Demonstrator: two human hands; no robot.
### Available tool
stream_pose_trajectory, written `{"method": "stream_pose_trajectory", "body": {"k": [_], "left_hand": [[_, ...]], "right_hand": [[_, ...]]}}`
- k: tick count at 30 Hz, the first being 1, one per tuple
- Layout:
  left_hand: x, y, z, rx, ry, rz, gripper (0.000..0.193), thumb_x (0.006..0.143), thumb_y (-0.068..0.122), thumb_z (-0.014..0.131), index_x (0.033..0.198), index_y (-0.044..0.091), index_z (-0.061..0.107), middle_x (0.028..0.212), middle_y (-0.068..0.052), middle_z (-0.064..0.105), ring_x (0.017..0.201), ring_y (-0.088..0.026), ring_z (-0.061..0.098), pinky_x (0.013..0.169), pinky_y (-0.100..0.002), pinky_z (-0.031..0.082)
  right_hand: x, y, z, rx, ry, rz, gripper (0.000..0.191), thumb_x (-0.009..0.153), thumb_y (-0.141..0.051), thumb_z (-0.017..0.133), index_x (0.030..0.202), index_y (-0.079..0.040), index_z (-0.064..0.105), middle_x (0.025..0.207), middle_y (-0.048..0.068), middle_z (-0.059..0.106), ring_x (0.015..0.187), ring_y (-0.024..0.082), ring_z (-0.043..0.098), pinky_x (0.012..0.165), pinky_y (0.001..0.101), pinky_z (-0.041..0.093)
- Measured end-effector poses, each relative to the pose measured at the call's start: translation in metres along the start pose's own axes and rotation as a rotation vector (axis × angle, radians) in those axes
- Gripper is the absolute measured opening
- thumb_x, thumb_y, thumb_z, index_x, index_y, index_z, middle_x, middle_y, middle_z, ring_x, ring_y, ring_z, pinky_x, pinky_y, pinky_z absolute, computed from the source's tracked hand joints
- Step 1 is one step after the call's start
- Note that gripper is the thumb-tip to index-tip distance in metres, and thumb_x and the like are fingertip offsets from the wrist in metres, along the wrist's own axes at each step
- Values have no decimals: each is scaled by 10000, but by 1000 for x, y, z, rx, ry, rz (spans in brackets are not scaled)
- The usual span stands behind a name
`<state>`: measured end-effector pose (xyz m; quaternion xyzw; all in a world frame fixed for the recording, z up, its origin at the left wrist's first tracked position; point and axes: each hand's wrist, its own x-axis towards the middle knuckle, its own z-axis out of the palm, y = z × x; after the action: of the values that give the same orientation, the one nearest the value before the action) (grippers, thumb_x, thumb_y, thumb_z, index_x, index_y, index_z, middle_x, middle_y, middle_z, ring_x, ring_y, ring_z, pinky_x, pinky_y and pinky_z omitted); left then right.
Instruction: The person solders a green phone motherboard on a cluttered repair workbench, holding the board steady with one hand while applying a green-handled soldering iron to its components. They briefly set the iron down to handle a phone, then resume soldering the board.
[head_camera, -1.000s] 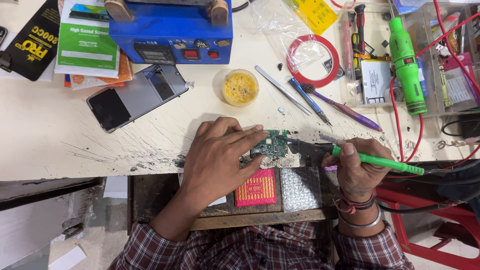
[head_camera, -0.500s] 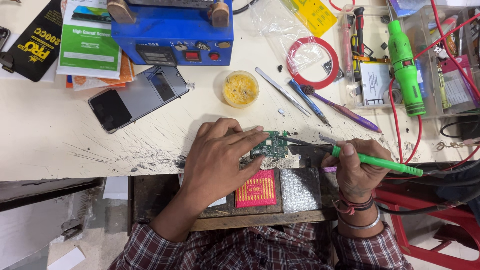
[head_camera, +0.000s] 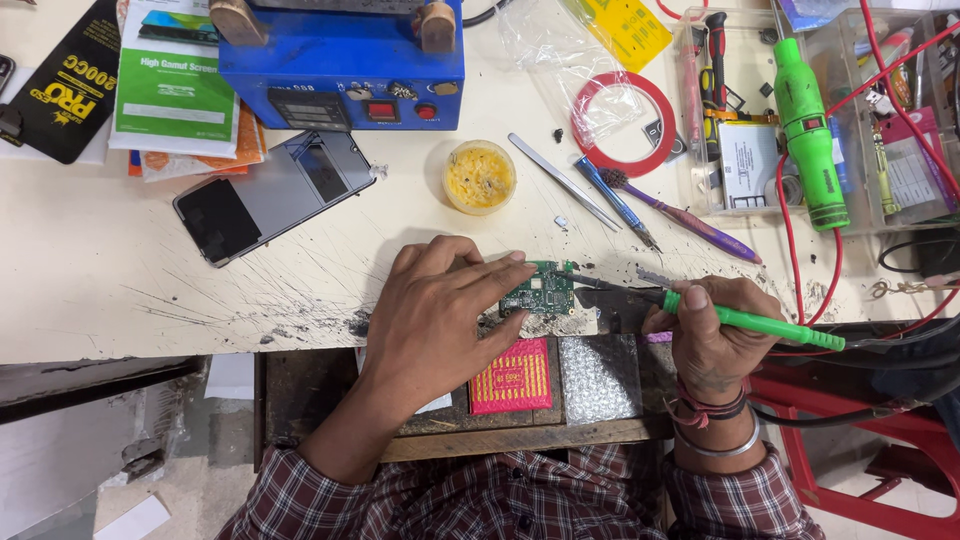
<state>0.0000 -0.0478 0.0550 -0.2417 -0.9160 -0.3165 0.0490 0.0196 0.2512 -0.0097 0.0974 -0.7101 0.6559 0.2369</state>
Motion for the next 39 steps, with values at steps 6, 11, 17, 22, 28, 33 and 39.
{"method": "stream_pose_trajectory", "body": {"k": [6,11,17,22,28,33,39], "left_hand": [[1,-1,1,13,-13,-7,401,845,348,786,1209,180,755,1256,51,748,1081,-166,589,968,-375,432],[0,-2,2,14,-14,-5,406,848,356,785,1213,182,753,1255,54,749,1081,-164,589,963,-376,431],[-1,-1,2,14,-12,-5,398,850,351,784,1207,181,756,1255,54,749,1081,-164,590,963,-377,433],[0,0,1,16,-4,-5,398,848,350,783,1209,184,757,1252,56,750,1085,-163,592,971,-378,433],[-1,0,0,16,-5,-2,405,847,345,780,1218,185,754,1257,54,749,1082,-164,592,970,-376,434],[0,0,2,17,-7,-3,401,849,351,781,1213,185,753,1253,54,750,1084,-167,591,970,-379,433],[0,-1,3,26,-8,-2,403,847,355,781,1211,185,754,1251,54,750,1082,-165,592,967,-377,433]], "right_hand": [[1,0,0,16,3,9,288,1083,-148,675,922,73,583,690,141,636,489,180,634,456,304,558],[1,0,1,34,4,5,274,1082,-136,675,922,68,583,688,142,633,490,182,633,458,307,563],[1,-1,1,54,5,26,257,1073,-123,671,925,67,582,685,143,633,488,183,634,453,310,566],[1,0,0,73,-10,28,244,1071,-117,670,935,69,591,717,150,641,491,186,635,458,309,566],[0,2,0,59,-8,21,256,1074,-131,685,944,70,595,701,143,637,496,187,633,465,306,564],[0,1,0,55,1,28,259,1067,-136,690,937,66,594,704,145,643,493,186,638,462,310,569],[1,2,0,123,-6,36,239,1075,-117,683,945,60,589,704,146,647,509,187,649,478,321,585]]}}
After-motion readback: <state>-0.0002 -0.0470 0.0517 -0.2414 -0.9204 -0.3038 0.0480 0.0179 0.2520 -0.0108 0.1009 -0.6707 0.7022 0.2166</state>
